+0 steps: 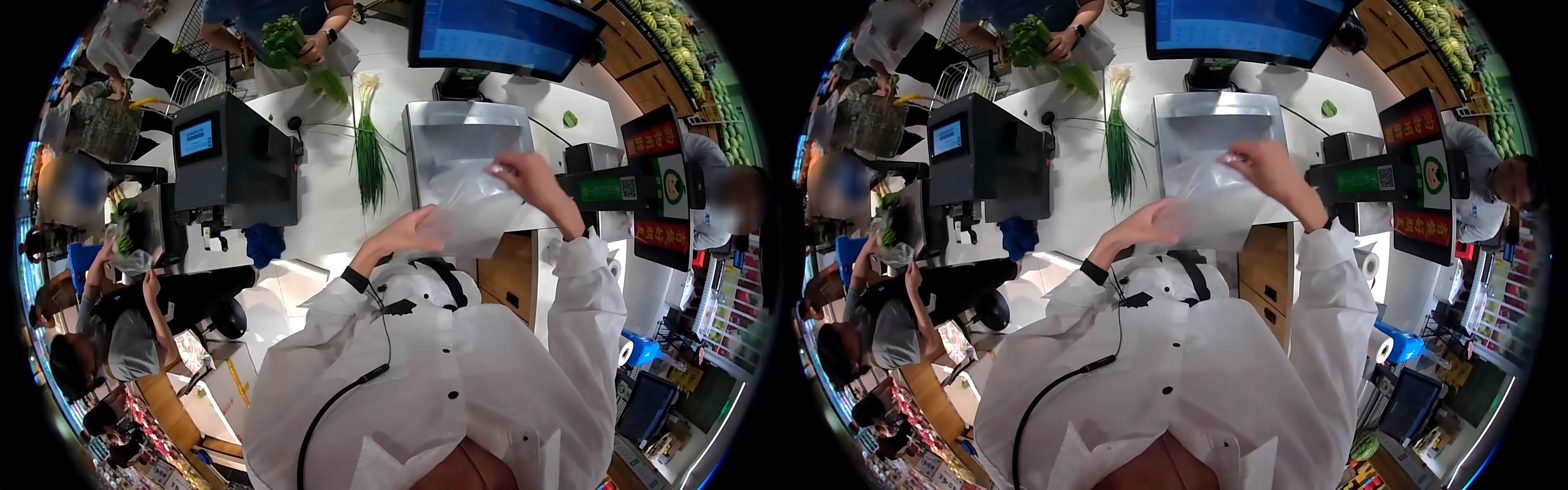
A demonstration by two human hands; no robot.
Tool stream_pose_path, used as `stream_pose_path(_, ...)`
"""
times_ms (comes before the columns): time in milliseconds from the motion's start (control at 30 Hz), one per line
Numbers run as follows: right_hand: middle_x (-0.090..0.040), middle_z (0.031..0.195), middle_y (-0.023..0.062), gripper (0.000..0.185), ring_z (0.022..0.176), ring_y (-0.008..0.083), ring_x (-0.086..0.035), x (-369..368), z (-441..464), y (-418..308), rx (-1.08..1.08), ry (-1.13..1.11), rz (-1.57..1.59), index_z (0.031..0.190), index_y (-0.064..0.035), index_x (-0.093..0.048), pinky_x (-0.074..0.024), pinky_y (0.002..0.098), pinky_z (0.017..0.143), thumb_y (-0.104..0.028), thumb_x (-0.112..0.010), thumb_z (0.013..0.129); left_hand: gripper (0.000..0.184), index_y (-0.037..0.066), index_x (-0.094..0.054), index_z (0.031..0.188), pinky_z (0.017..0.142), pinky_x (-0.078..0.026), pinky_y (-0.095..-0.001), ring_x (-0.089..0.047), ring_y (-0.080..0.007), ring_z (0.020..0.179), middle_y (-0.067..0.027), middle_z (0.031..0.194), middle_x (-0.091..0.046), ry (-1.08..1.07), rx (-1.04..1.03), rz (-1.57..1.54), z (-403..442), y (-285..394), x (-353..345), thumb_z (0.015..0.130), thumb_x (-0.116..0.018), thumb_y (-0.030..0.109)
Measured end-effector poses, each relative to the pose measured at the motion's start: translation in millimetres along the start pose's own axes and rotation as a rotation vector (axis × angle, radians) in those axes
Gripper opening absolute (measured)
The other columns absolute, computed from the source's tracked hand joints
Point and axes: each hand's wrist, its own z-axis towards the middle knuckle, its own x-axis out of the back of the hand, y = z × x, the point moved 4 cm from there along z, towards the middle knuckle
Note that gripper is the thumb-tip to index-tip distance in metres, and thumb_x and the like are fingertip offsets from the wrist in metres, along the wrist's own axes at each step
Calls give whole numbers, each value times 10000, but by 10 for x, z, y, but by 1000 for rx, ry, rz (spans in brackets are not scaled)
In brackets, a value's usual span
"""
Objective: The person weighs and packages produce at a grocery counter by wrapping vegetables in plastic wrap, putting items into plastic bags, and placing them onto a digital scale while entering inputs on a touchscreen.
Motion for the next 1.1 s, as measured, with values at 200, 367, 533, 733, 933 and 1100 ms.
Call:
stream_pose_path(200,-635,728,56,314,635,96,-588,-668,564,-452,-293,-202,905,988,10,-639,-475,257,564,-271,-501,969,239,36,-671,1061,613,-431,-240,-521,-61,697,4,775,-607,66,99,247,-586,-169,912,901,-554,169)
stream_pose_path(367,-665,882,181,556,841,283,-651,-2185,1828,233,-313,178,414,1042,63,-609,-511,359,735,-471,-551,900,275,-20,-642,1089,744,-486,-284,-592,-118,821,-64,932,-689,206,242,384,-1908,-522,1575,870,-528,102)
stream_pose_path(533,-612,935,319,716,909,441,-595,-3444,2667,839,-626,230,144,915,113,-595,-479,477,792,-590,-614,782,284,-46,-637,1026,758,-477,-284,-571,-114,818,-48,875,-666,457,380,300,-2966,-852,1417,772,-510,-55)
stream_pose_path(733,-611,849,264,518,842,419,-611,-3482,2803,604,-685,226,203,891,91,-553,-493,480,745,-393,-679,759,231,1,-656,1015,632,-406,-248,-492,-70,697,30,757,-579,778,564,113,-3768,-1182,1292,827,-529,46)
stream_pose_path(933,-653,902,197,330,847,285,-658,-2897,2349,25,-433,410,687,1017,34,-504,-498,366,732,-223,-644,866,187,14,-674,977,626,-393,-232,-484,-61,685,31,747,-589,732,392,86,-3153,-870,1612,866,-534,69)
stream_pose_path(1100,-593,1074,116,271,992,197,-581,-1882,1374,-852,-51,650,827,1134,-22,-418,-443,327,902,-45,-571,911,211,0,-661,1017,740,-442,-239,-557,-85,787,-12,864,-652,568,316,256,-2608,-723,2007,876,-522,70)
